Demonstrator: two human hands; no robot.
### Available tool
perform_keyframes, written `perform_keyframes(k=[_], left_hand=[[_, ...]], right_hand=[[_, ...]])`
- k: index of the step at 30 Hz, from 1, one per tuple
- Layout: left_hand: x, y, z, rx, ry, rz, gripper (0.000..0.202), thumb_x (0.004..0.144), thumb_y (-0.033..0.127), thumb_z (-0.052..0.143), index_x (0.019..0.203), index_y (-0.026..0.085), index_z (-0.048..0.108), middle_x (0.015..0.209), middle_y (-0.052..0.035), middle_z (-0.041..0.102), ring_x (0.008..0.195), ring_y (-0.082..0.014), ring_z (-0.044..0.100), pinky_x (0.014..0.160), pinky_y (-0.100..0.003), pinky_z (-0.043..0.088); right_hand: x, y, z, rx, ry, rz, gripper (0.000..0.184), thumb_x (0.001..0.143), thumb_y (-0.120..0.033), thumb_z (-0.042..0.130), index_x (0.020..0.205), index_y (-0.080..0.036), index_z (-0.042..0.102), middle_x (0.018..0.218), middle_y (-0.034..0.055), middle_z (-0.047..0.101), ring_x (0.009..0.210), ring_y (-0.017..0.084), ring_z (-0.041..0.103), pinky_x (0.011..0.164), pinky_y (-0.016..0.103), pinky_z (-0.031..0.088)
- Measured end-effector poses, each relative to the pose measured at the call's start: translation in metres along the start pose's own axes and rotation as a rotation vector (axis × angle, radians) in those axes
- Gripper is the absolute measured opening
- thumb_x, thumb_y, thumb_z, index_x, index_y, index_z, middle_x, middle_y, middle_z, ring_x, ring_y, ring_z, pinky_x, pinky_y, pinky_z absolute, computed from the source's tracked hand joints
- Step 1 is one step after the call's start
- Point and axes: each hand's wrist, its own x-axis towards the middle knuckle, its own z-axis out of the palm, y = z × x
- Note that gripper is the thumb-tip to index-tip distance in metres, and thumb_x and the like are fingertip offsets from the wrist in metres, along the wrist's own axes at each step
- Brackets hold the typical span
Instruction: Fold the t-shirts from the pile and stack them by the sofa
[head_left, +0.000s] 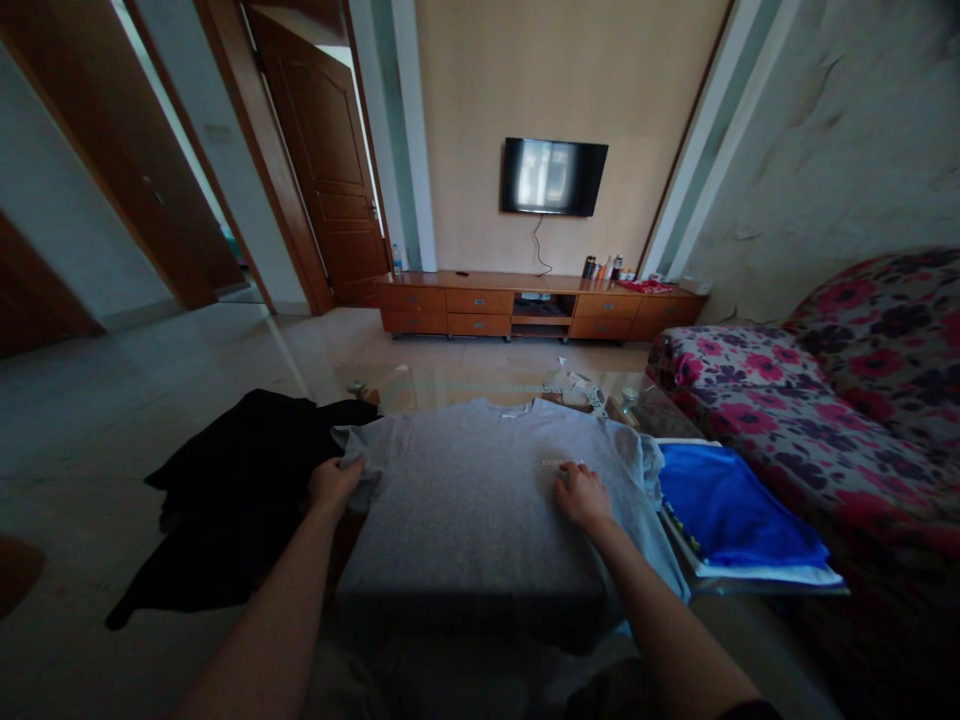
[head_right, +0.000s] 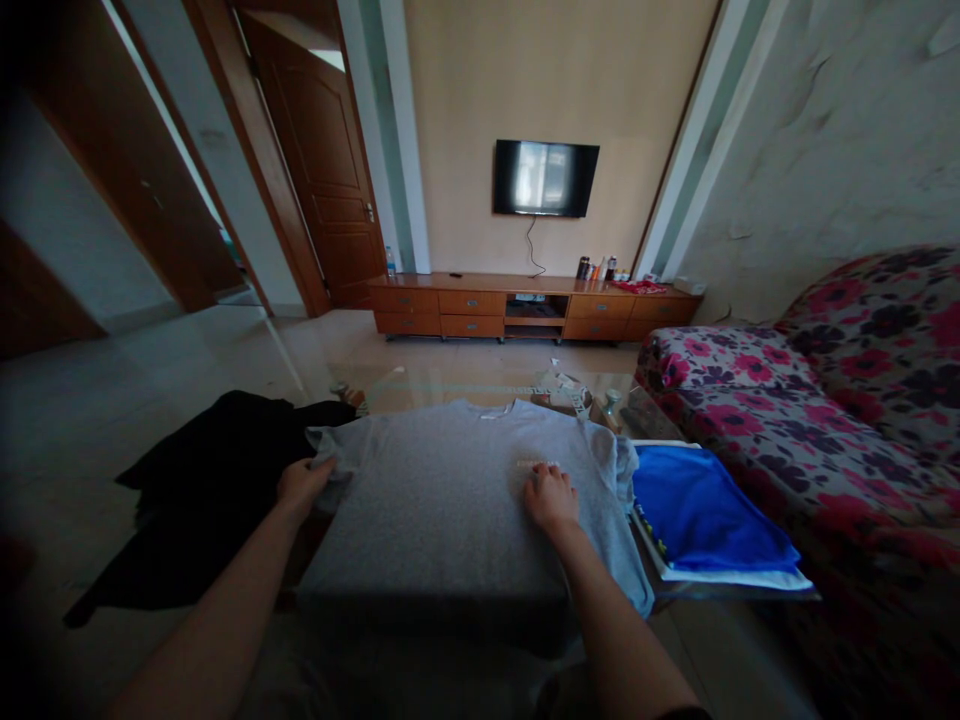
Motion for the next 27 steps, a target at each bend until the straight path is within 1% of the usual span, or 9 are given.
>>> perform_keyframes(k=[4, 7, 11, 14, 16, 19, 21, 24, 27], left_hand=[[0.001, 0.01, 0.005, -0.061, -0.022, 0.017, 0.043, 0.081, 0.049, 0.061, 0.109, 0.017, 0.068, 0.103, -0.0108, 0.076, 0.09, -0.0255, 0.073, 0.069, -0.028, 0.053], [-0.002, 0.016, 0.003, -0.068, 0.006, 0.013, 0.053, 0.079, 0.044, 0.064, 0.124, 0.017, 0.059, 0.112, -0.0108, 0.074, 0.094, -0.023, 0.072, 0.072, -0.026, 0.053], [-0.005, 0.018, -0.007, 0.013, 0.037, -0.024, 0.067, 0.072, 0.04, 0.071, 0.132, 0.017, 0.054, 0.115, -0.0165, 0.071, 0.1, -0.0326, 0.07, 0.077, -0.036, 0.054], [-0.009, 0.026, -0.018, 0.143, -0.004, -0.002, 0.057, 0.074, 0.039, 0.068, 0.126, 0.017, 0.061, 0.112, -0.0203, 0.071, 0.101, -0.0395, 0.069, 0.078, -0.043, 0.054], [-0.017, 0.038, -0.024, 0.233, -0.001, 0.064, 0.046, 0.081, 0.039, 0.061, 0.123, 0.018, 0.065, 0.109, -0.0199, 0.071, 0.1, -0.0403, 0.069, 0.078, -0.045, 0.053], [-0.042, 0.069, -0.028, 0.335, 0.1, 0.198, 0.042, 0.093, 0.037, 0.046, 0.129, 0.022, 0.062, 0.108, -0.0177, 0.071, 0.096, -0.0389, 0.069, 0.076, -0.046, 0.053], [-0.065, 0.094, -0.023, 0.405, 0.162, 0.352, 0.042, 0.099, 0.036, 0.036, 0.131, 0.024, 0.059, 0.116, -0.0158, 0.068, 0.095, -0.0361, 0.069, 0.078, -0.047, 0.052], [-0.103, 0.124, -0.004, 0.508, 0.086, 0.563, 0.042, 0.103, 0.031, 0.027, 0.129, 0.024, 0.06, 0.121, -0.0156, 0.064, 0.091, -0.0316, 0.069, 0.08, -0.047, 0.051], [-0.131, 0.134, 0.025, 0.567, -0.061, 0.689, 0.046, 0.102, 0.02, 0.022, 0.126, 0.022, 0.062, 0.125, -0.0159, 0.061, 0.088, -0.0292, 0.07, 0.076, -0.044, 0.052]], right_hand=[[0.002, 0.002, 0.001, 0.0, 0.009, -0.007, 0.042, 0.097, -0.038, 0.048, 0.134, -0.021, 0.058, 0.135, 0.0121, 0.059, 0.125, 0.029, 0.053, 0.1, 0.038, 0.042], [0.001, 0.003, 0.0, -0.005, 0.01, -0.015, 0.04, 0.097, -0.037, 0.048, 0.132, -0.021, 0.058, 0.134, 0.0121, 0.06, 0.124, 0.029, 0.054, 0.1, 0.038, 0.042], [0.0, 0.002, -0.002, -0.021, -0.008, -0.022, 0.039, 0.096, -0.037, 0.048, 0.13, -0.021, 0.06, 0.133, 0.0124, 0.06, 0.122, 0.029, 0.054, 0.098, 0.039, 0.043], [-0.001, 0.0, -0.004, -0.028, -0.015, -0.022, 0.038, 0.096, -0.036, 0.049, 0.128, -0.021, 0.062, 0.132, 0.0127, 0.06, 0.122, 0.03, 0.054, 0.098, 0.039, 0.043], [-0.002, -0.002, -0.005, -0.033, -0.022, -0.014, 0.037, 0.096, -0.036, 0.048, 0.127, -0.022, 0.063, 0.132, 0.0131, 0.06, 0.124, 0.03, 0.053, 0.097, 0.039, 0.043], [-0.003, -0.005, -0.006, -0.049, -0.04, -0.004, 0.036, 0.096, -0.037, 0.048, 0.125, -0.022, 0.064, 0.132, 0.0137, 0.059, 0.124, 0.03, 0.052, 0.096, 0.04, 0.044], [-0.004, -0.005, -0.006, -0.057, -0.046, -0.006, 0.036, 0.096, -0.036, 0.047, 0.124, -0.022, 0.065, 0.132, 0.0139, 0.059, 0.124, 0.03, 0.053, 0.095, 0.04, 0.044], [-0.004, -0.004, -0.006, -0.057, -0.045, -0.018, 0.034, 0.096, -0.036, 0.047, 0.121, -0.022, 0.066, 0.131, 0.0136, 0.059, 0.123, 0.031, 0.053, 0.095, 0.041, 0.044], [-0.004, -0.003, -0.004, -0.051, -0.041, -0.026, 0.034, 0.096, -0.036, 0.047, 0.12, -0.022, 0.067, 0.131, 0.0133, 0.059, 0.123, 0.03, 0.053, 0.095, 0.04, 0.044]])
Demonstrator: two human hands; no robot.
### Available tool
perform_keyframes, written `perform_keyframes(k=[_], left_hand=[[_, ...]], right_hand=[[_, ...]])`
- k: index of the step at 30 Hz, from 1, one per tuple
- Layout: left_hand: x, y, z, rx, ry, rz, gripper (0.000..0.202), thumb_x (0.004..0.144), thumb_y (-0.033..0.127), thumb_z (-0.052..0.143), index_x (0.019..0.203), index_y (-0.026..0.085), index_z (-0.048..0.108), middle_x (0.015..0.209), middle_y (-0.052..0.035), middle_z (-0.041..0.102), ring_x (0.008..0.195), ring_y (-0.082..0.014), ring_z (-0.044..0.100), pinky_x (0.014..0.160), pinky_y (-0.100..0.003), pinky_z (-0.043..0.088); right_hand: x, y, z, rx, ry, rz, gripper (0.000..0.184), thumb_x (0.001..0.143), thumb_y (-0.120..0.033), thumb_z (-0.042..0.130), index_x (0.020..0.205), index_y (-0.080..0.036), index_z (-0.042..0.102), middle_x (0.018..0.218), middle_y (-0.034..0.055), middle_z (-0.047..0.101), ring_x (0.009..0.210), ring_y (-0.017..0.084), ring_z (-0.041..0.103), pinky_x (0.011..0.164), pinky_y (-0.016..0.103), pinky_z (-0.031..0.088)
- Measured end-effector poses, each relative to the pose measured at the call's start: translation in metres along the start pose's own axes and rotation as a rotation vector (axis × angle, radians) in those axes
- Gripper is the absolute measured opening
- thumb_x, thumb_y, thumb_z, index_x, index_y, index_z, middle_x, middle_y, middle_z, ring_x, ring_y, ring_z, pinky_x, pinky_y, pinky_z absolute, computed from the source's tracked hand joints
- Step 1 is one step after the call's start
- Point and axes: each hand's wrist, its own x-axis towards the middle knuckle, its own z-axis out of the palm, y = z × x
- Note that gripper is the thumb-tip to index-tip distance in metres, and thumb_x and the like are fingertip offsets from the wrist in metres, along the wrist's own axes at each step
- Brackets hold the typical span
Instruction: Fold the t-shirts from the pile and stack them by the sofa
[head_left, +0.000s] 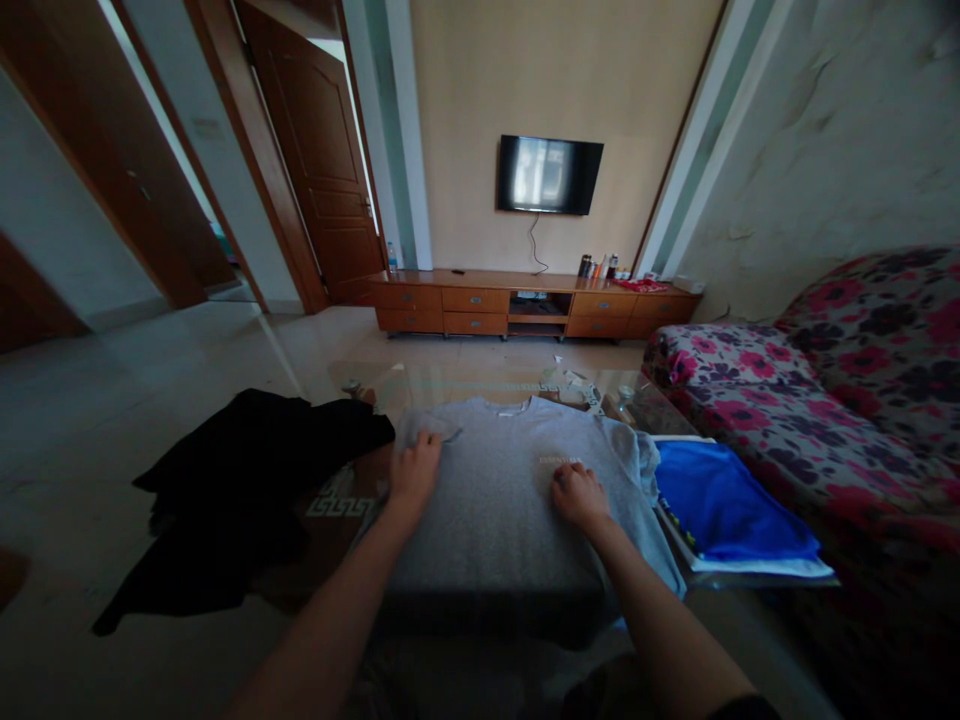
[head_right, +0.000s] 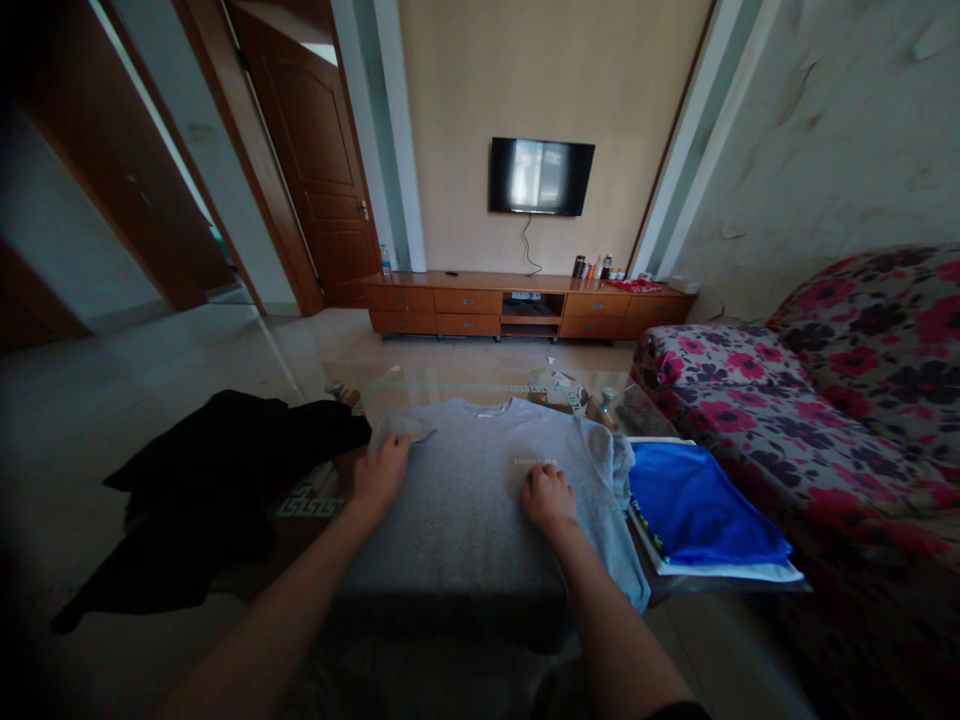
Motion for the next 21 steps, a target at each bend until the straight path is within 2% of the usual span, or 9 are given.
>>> perform_keyframes(k=[3, 5, 8, 11, 13, 16, 19, 21], left_hand=[[-0.006, 0.013, 0.021, -0.014, -0.084, 0.048, 0.048, 0.1, 0.013, 0.025, 0.121, 0.019, 0.066, 0.127, -0.0178, 0.06, 0.093, -0.0293, 0.068, 0.078, -0.043, 0.052], [-0.009, 0.01, 0.033, -0.019, -0.065, 0.083, 0.044, 0.098, 0.013, 0.031, 0.12, 0.018, 0.068, 0.13, -0.0191, 0.06, 0.109, -0.0324, 0.063, 0.088, -0.045, 0.05], [-0.011, 0.001, 0.047, -0.047, 0.005, 0.15, 0.04, 0.096, 0.018, 0.042, 0.129, 0.019, 0.065, 0.143, -0.0181, 0.054, 0.133, -0.0336, 0.047, 0.108, -0.048, 0.039], [-0.01, -0.005, 0.057, -0.104, 0.028, 0.13, 0.042, 0.099, 0.024, 0.04, 0.134, 0.017, 0.062, 0.147, -0.0168, 0.053, 0.139, -0.0308, 0.043, 0.115, -0.046, 0.032], [-0.006, -0.007, 0.06, -0.14, 0.006, 0.101, 0.045, 0.101, 0.029, 0.037, 0.138, 0.016, 0.06, 0.15, -0.0159, 0.051, 0.141, -0.0288, 0.042, 0.118, -0.044, 0.028], [0.003, -0.02, 0.057, -0.195, -0.164, 0.131, 0.056, 0.097, 0.037, 0.045, 0.152, 0.022, 0.046, 0.163, -0.0109, 0.034, 0.151, -0.0283, 0.028, 0.122, -0.045, 0.02], [0.009, -0.048, 0.044, -0.226, -0.377, 0.128, 0.089, 0.082, 0.034, 0.061, 0.162, 0.028, 0.023, 0.17, -0.0076, 0.015, 0.156, -0.0306, 0.014, 0.123, -0.046, 0.019], [0.007, -0.071, 0.036, -0.203, -0.433, 0.062, 0.108, 0.071, 0.03, 0.066, 0.164, 0.026, 0.01, 0.171, -0.0095, 0.008, 0.156, -0.0332, 0.01, 0.122, -0.046, 0.021]], right_hand=[[0.0, 0.001, 0.001, 0.004, 0.004, -0.006, 0.034, 0.095, -0.035, 0.048, 0.12, -0.022, 0.067, 0.13, 0.0127, 0.06, 0.122, 0.029, 0.053, 0.096, 0.039, 0.044], [0.0, 0.001, 0.001, 0.003, 0.003, -0.013, 0.033, 0.095, -0.035, 0.048, 0.12, -0.022, 0.066, 0.129, 0.0124, 0.06, 0.122, 0.029, 0.053, 0.097, 0.039, 0.043], [0.0, 0.0, 0.001, -0.008, 0.003, -0.011, 0.034, 0.096, -0.035, 0.048, 0.121, -0.022, 0.066, 0.13, 0.013, 0.06, 0.122, 0.03, 0.053, 0.096, 0.04, 0.043], [0.0, -0.002, 0.0, -0.011, 0.004, -0.01, 0.034, 0.096, -0.035, 0.047, 0.122, -0.022, 0.066, 0.13, 0.0135, 0.059, 0.122, 0.03, 0.052, 0.095, 0.04, 0.043], [0.0, -0.002, 0.0, -0.008, 0.003, -0.011, 0.034, 0.096, -0.035, 0.047, 0.122, -0.022, 0.065, 0.129, 0.0136, 0.059, 0.122, 0.03, 0.052, 0.094, 0.039, 0.043], [-0.001, -0.001, -0.001, -0.005, -0.002, -0.016, 0.033, 0.096, -0.035, 0.047, 0.12, -0.021, 0.066, 0.128, 0.0132, 0.059, 0.122, 0.03, 0.052, 0.094, 0.039, 0.043], [0.0, 0.001, 0.0, -0.004, -0.008, -0.019, 0.033, 0.097, -0.035, 0.047, 0.121, -0.022, 0.065, 0.128, 0.0131, 0.059, 0.122, 0.029, 0.051, 0.094, 0.039, 0.042], [0.001, 0.002, 0.001, -0.008, -0.013, -0.019, 0.033, 0.097, -0.035, 0.047, 0.122, -0.022, 0.064, 0.129, 0.0134, 0.058, 0.123, 0.029, 0.051, 0.095, 0.039, 0.042]])
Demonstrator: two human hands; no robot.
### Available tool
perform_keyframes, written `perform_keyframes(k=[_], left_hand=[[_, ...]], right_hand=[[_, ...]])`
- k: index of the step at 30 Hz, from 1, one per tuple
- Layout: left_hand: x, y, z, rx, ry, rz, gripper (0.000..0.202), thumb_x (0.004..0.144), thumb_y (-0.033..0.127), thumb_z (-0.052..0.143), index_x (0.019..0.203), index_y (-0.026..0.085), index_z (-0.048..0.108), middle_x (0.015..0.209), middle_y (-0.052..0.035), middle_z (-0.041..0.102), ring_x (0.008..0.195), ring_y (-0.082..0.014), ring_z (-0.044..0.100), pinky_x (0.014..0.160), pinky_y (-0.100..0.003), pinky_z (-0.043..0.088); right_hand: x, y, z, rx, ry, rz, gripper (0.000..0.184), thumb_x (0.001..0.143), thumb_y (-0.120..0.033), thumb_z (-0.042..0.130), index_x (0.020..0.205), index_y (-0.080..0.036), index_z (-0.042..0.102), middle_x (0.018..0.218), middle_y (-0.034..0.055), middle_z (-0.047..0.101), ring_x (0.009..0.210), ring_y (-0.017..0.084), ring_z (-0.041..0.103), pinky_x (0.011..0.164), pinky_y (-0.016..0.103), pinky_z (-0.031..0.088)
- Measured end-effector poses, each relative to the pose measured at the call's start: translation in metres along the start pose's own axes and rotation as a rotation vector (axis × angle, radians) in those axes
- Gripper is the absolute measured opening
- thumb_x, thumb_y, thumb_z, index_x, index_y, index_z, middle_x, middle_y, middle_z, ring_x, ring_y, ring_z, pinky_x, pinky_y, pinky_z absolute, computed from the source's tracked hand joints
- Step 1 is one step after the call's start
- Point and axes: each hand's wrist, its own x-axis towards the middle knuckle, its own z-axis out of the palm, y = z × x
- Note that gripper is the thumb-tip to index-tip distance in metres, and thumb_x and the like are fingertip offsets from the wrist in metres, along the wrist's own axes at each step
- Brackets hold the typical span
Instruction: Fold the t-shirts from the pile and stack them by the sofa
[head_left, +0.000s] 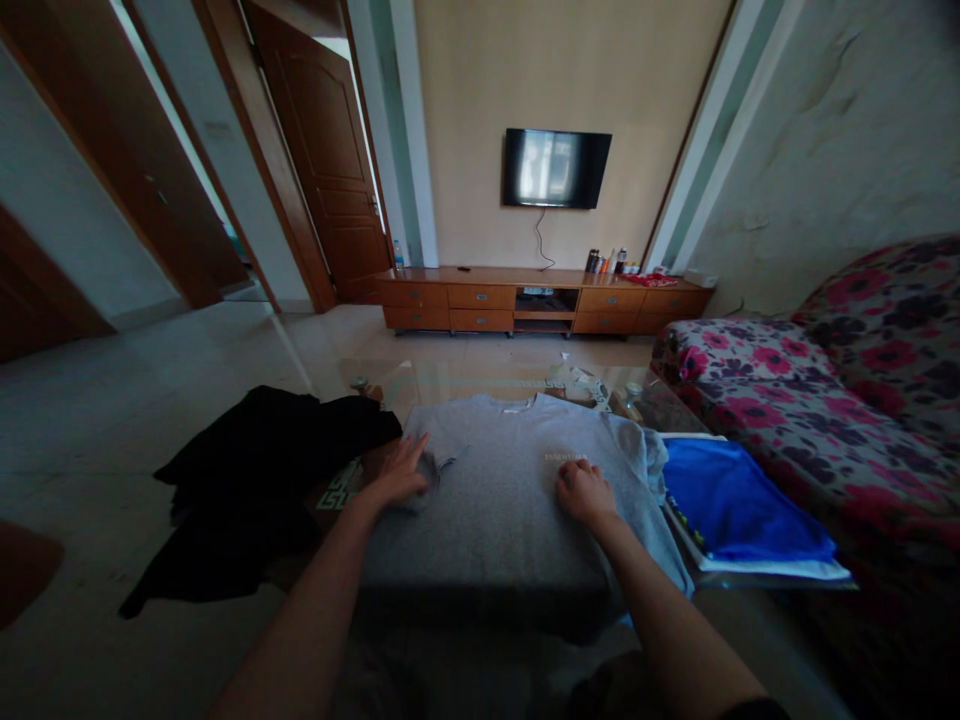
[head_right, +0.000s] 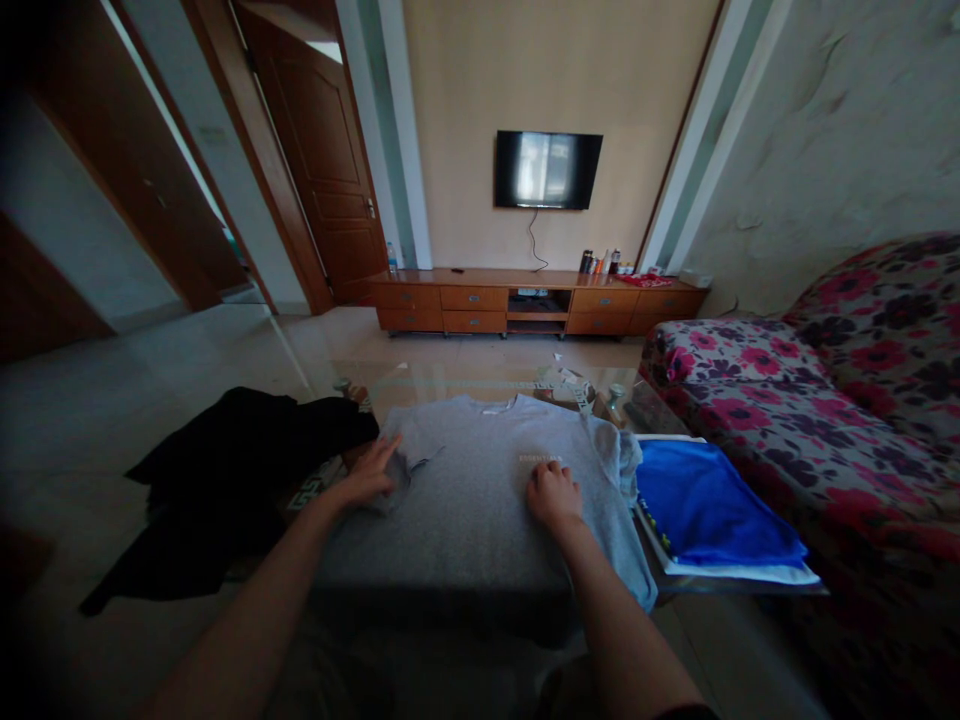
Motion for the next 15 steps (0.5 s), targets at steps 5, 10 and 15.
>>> perform_keyframes(k=[5, 10, 15], left_hand=[[-0.03, -0.038, 0.001, 0.126, -0.135, -0.096, 0.115, 0.068, 0.036, 0.066, 0.164, 0.025, 0.004, 0.17, -0.013, 0.006, 0.155, -0.0378, 0.007, 0.121, -0.054, 0.017], [-0.042, -0.059, 0.011, 0.155, -0.041, -0.085, 0.093, 0.08, 0.037, 0.054, 0.163, 0.028, 0.013, 0.169, -0.0112, 0.014, 0.155, -0.0348, 0.015, 0.119, -0.053, 0.022], [-0.047, -0.079, 0.011, 0.182, -0.034, -0.171, 0.087, 0.081, 0.034, 0.053, 0.162, 0.027, 0.022, 0.168, -0.013, 0.019, 0.153, -0.0355, 0.021, 0.117, -0.055, 0.025]], right_hand=[[0.001, 0.0, 0.002, -0.02, 0.007, 0.01, 0.032, 0.097, -0.035, 0.046, 0.121, -0.023, 0.063, 0.132, 0.0135, 0.055, 0.124, 0.031, 0.05, 0.094, 0.041, 0.042], [-0.003, 0.002, 0.002, -0.022, -0.002, 0.001, 0.033, 0.097, -0.036, 0.046, 0.124, -0.024, 0.061, 0.135, 0.0133, 0.053, 0.125, 0.03, 0.047, 0.095, 0.041, 0.041], [-0.005, 0.007, 0.006, -0.006, 0.005, -0.006, 0.035, 0.097, -0.04, 0.046, 0.127, -0.025, 0.058, 0.138, 0.0123, 0.05, 0.125, 0.03, 0.046, 0.096, 0.043, 0.041]])
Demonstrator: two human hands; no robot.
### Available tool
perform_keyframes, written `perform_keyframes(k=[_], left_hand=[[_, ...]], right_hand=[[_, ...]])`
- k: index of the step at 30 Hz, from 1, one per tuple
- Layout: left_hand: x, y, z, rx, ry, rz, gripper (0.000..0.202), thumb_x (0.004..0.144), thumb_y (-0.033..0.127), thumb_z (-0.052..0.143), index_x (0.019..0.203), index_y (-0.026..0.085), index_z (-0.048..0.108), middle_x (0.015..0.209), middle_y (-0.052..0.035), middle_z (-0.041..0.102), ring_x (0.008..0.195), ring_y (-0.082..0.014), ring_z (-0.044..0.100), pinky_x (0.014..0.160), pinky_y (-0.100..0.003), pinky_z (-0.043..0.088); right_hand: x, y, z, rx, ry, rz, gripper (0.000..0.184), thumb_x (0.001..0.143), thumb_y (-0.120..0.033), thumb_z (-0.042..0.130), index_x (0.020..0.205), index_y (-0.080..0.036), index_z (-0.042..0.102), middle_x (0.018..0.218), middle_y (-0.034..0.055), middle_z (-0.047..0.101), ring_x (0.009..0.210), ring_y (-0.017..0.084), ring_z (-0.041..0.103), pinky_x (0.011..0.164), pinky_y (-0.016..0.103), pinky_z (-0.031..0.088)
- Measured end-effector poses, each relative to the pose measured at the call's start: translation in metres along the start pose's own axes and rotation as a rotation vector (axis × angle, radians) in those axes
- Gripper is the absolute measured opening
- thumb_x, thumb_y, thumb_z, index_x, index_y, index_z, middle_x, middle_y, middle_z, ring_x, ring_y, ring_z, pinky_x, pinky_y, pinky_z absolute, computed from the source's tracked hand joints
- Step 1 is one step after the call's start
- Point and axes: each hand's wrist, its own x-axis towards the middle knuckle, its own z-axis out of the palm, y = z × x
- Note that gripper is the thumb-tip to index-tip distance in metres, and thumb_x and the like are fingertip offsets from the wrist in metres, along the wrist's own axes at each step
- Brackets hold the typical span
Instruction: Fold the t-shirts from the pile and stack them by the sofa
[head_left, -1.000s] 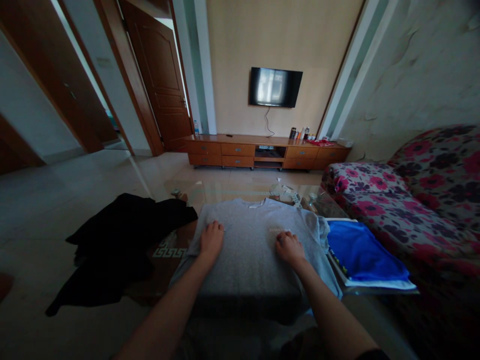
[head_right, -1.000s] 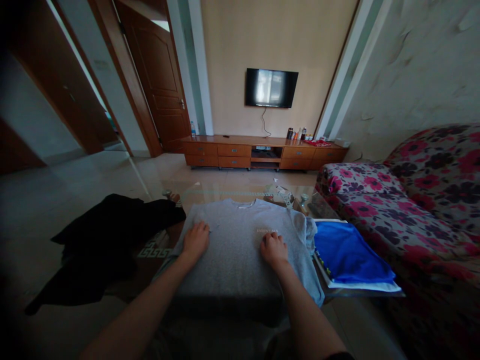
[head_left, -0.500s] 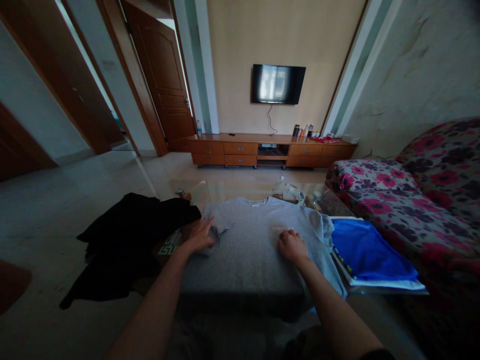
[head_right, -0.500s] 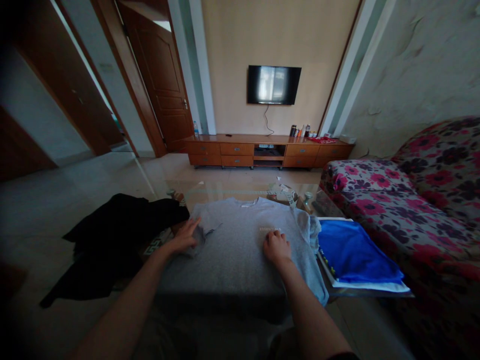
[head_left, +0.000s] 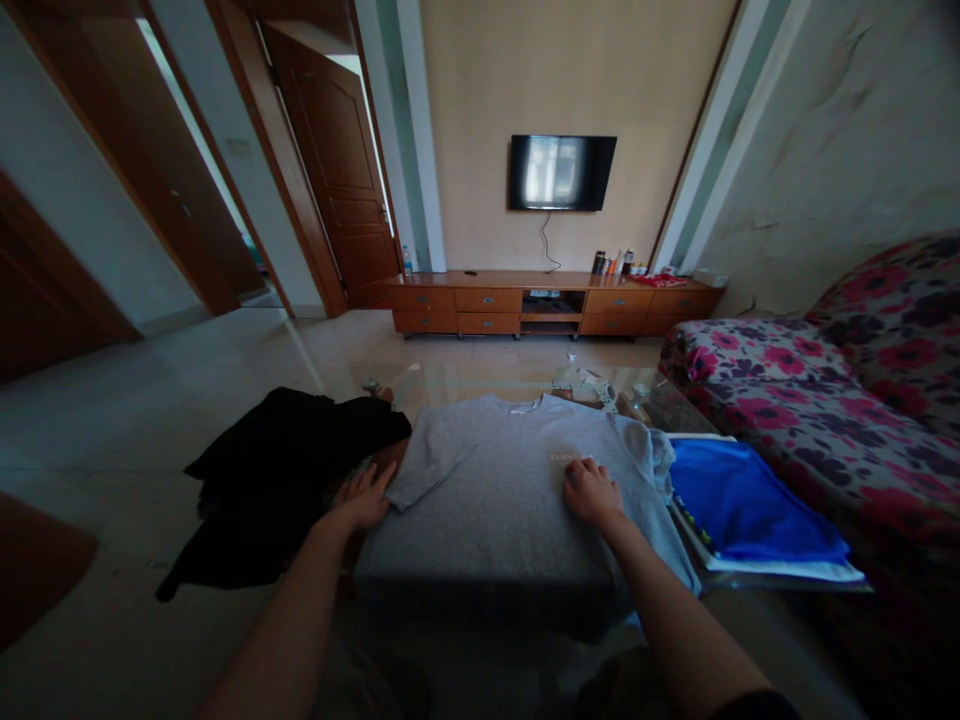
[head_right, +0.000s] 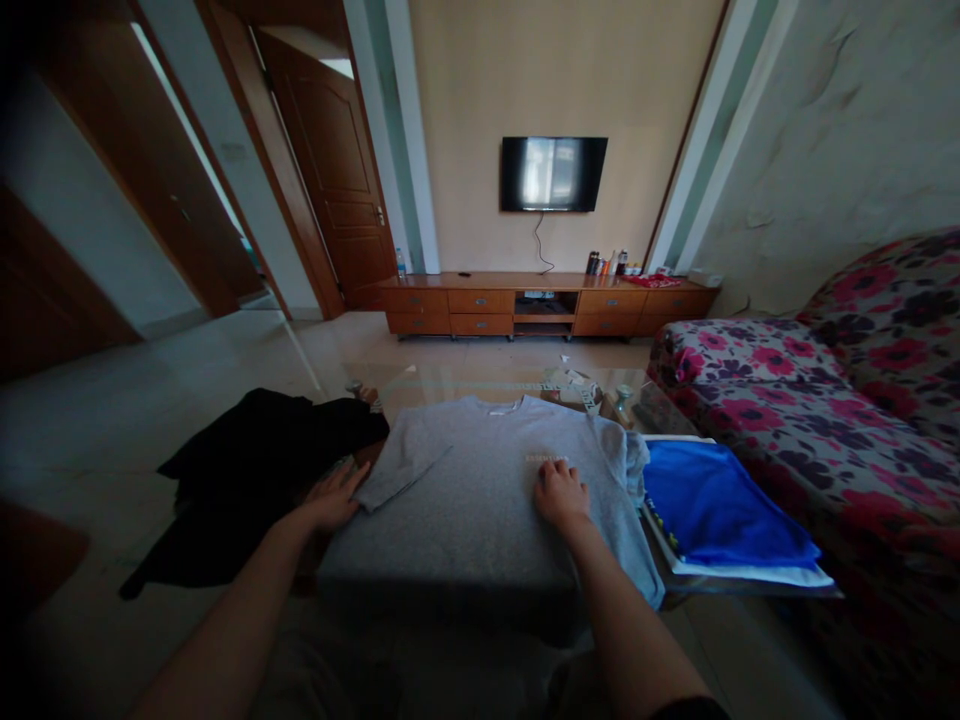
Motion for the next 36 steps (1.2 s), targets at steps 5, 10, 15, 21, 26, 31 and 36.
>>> perform_keyframes(k=[5, 10, 15, 21, 26, 31, 36], left_hand=[[-0.001, 0.002, -0.008, -0.076, 0.051, 0.027, 0.094, 0.071, 0.03, 0.061, 0.16, 0.027, 0.029, 0.166, -0.0124, 0.027, 0.151, -0.0381, 0.025, 0.118, -0.056, 0.025], [0.012, 0.025, -0.012, -0.299, 0.283, 0.307, 0.071, 0.078, 0.014, 0.046, 0.15, 0.021, 0.047, 0.153, -0.0072, 0.049, 0.142, -0.0228, 0.043, 0.119, -0.037, 0.031], [0.027, 0.031, 0.0, -0.228, 0.352, 0.07, 0.046, 0.094, 0.034, 0.046, 0.137, 0.022, 0.057, 0.143, -0.0129, 0.055, 0.131, -0.0272, 0.052, 0.108, -0.041, 0.04], [0.047, 0.024, -0.007, -0.258, 0.208, -0.13, 0.026, 0.093, 0.036, 0.05, 0.092, 0.02, 0.07, 0.101, -0.0118, 0.074, 0.1, -0.0249, 0.068, 0.085, -0.031, 0.047], [0.05, 0.019, -0.013, -0.278, 0.136, -0.121, 0.022, 0.087, 0.037, 0.06, 0.076, 0.02, 0.069, 0.09, -0.0104, 0.075, 0.087, -0.0241, 0.07, 0.072, -0.028, 0.045], [0.043, 0.017, -0.019, -0.317, 0.156, -0.103, 0.026, 0.093, 0.033, 0.048, 0.089, 0.019, 0.069, 0.101, -0.0089, 0.075, 0.092, -0.0207, 0.069, 0.071, -0.025, 0.045], [0.038, 0.013, -0.017, -0.324, 0.084, -0.079, 0.037, 0.094, 0.044, 0.045, 0.09, 0.017, 0.07, 0.098, -0.0084, 0.075, 0.09, -0.0202, 0.069, 0.068, -0.024, 0.046]], right_hand=[[0.002, 0.0, 0.004, 0.003, 0.013, 0.009, 0.035, 0.096, -0.041, 0.048, 0.126, -0.025, 0.058, 0.14, 0.0124, 0.048, 0.126, 0.031, 0.045, 0.095, 0.045, 0.041], [0.002, -0.002, 0.003, -0.007, -0.004, 0.006, 0.035, 0.097, -0.04, 0.048, 0.127, -0.025, 0.057, 0.139, 0.0127, 0.049, 0.125, 0.031, 0.045, 0.095, 0.044, 0.041], [0.001, -0.003, 0.001, -0.014, 0.01, 0.002, 0.035, 0.097, -0.039, 0.047, 0.127, -0.025, 0.057, 0.136, 0.0121, 0.051, 0.124, 0.031, 0.046, 0.094, 0.044, 0.042], [0.004, -0.005, 0.0, -0.026, -0.007, 0.003, 0.036, 0.098, -0.04, 0.046, 0.128, -0.024, 0.057, 0.137, 0.013, 0.05, 0.124, 0.031, 0.046, 0.095, 0.044, 0.041], [0.006, -0.006, 0.001, -0.026, 0.002, 0.008, 0.036, 0.097, -0.04, 0.046, 0.128, -0.025, 0.057, 0.136, 0.013, 0.051, 0.124, 0.032, 0.045, 0.094, 0.045, 0.041], [0.003, -0.007, -0.003, -0.024, 0.005, 0.007, 0.035, 0.097, -0.039, 0.046, 0.127, -0.024, 0.058, 0.135, 0.0129, 0.051, 0.123, 0.032, 0.046, 0.094, 0.044, 0.042], [0.001, -0.007, -0.006, -0.032, -0.017, 0.011, 0.036, 0.098, -0.039, 0.045, 0.128, -0.024, 0.057, 0.137, 0.0133, 0.05, 0.124, 0.031, 0.046, 0.095, 0.043, 0.041]])
